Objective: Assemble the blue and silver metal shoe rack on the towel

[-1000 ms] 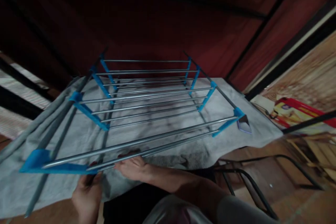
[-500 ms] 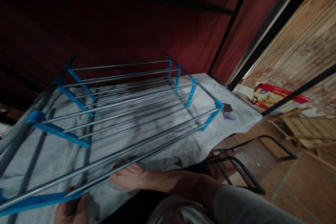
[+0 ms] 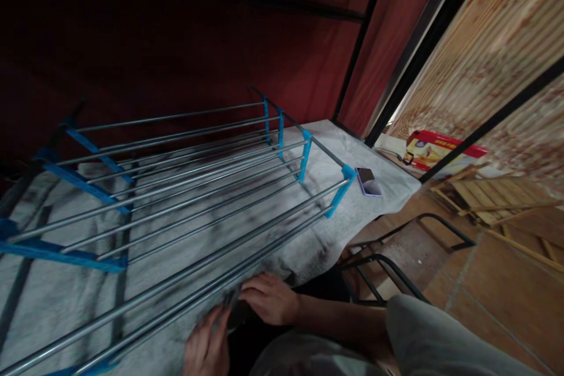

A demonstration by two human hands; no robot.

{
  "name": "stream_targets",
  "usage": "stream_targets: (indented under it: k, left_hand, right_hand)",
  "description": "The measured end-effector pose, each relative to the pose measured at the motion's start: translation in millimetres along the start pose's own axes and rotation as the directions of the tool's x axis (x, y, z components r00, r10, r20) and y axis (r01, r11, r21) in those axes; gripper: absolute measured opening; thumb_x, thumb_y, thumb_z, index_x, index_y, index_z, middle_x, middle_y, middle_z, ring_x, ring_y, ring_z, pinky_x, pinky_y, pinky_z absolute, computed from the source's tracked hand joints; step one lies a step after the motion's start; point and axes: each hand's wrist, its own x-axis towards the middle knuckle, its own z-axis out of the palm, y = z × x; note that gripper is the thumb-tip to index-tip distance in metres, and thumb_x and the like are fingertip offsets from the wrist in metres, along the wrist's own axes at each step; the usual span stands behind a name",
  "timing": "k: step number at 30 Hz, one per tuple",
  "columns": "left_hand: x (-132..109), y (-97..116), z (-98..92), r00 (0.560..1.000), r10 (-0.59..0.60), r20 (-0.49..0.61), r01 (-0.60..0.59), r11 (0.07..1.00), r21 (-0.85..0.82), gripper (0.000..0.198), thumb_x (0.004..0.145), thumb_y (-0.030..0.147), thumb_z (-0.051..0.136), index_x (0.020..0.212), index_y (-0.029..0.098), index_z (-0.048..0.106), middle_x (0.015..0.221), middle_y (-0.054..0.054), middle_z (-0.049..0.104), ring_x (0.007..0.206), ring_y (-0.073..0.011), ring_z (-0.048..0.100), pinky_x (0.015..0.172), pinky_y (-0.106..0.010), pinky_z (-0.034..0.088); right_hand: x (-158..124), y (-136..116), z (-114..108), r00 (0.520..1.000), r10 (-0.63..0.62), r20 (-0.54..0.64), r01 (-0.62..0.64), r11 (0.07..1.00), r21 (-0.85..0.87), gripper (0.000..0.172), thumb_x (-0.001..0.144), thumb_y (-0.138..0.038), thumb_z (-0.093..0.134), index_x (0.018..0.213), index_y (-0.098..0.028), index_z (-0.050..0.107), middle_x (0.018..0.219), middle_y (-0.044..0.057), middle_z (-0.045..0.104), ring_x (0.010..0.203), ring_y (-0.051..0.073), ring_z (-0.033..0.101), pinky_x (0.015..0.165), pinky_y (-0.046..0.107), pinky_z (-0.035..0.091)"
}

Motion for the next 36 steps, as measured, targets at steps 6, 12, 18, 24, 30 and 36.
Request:
stream_targets:
  k: [6,12,18,24,30,36]
  left_hand:
    - [89,57,60.1,0.963,0.152,0.221,-0.164,0.986,0.034,0.060,0.093,0.004,0.043,0.149,0.021,0.057,0.141,-0.012,0.068,0.128,-0.0291,0.065,0.107,-0.047,0.054]
    - [148,96,99.2,0.926,0.098,0.365,-0.133,0.989,0.070,0.058,0.092,-0.001,0.044,0.146,0.017,0.059,0.144,-0.015,0.066,0.126,-0.0273,0.067,0.107,-0.043,0.055]
    - [177,98,114.2,0.892,0.070,0.447,-0.058,0.998,-0.039,0.063,0.091,-0.003,0.039,0.147,0.019,0.058,0.131,-0.013,0.074,0.123,-0.0251,0.069,0.108,-0.039,0.054]
    - [181,98,114.3,0.903,0.009,0.429,0.076,0.981,-0.180,0.055,0.096,0.003,0.039,0.140,0.023,0.066,0.128,-0.011,0.076,0.132,-0.0288,0.064,0.110,-0.043,0.053]
    - [181,99,110.0,0.917,-0.011,0.398,0.104,0.972,-0.211,0.054,0.098,0.004,0.041,0.140,0.025,0.066,0.136,-0.010,0.072,0.128,-0.0280,0.067,0.106,-0.041,0.055]
    - [179,98,110.5,0.888,-0.002,0.459,0.089,0.982,-0.168,0.054,0.099,0.004,0.040,0.143,0.023,0.065,0.137,-0.013,0.071,0.135,-0.0304,0.063,0.109,-0.045,0.054]
  right_hand:
    - [-93,51,-44,0.625,0.655,-0.425,-0.569,0.755,0.326,0.028,0.103,-0.030,0.039,0.104,-0.021,0.066,0.101,0.009,0.070,0.099,0.021,0.066,0.092,0.037,0.055]
    - [-119,132,-94,0.230,0.786,-0.574,-0.652,0.562,0.509,0.044,0.095,-0.035,0.043,0.132,-0.015,0.056,0.135,0.017,0.062,0.127,0.024,0.060,0.112,0.043,0.049]
    - [-100,170,-103,0.363,0.807,-0.465,-0.665,0.574,0.478,0.047,0.088,-0.031,0.048,0.130,-0.014,0.062,0.133,0.017,0.068,0.124,0.025,0.063,0.113,0.046,0.047]
    - [-92,166,-110,0.387,0.823,-0.415,-0.739,0.546,0.395,0.032,0.090,-0.028,0.045,0.108,-0.017,0.068,0.107,0.011,0.073,0.103,0.024,0.066,0.101,0.040,0.053]
    - [-91,162,-117,0.412,0.825,-0.387,-0.754,0.547,0.364,0.037,0.086,-0.021,0.043,0.111,-0.014,0.069,0.108,0.012,0.073,0.104,0.023,0.066,0.099,0.037,0.052]
    - [-88,158,-120,0.399,0.833,-0.383,-0.774,0.530,0.346,0.037,0.082,-0.016,0.042,0.105,-0.015,0.070,0.101,0.010,0.074,0.096,0.022,0.067,0.094,0.034,0.052]
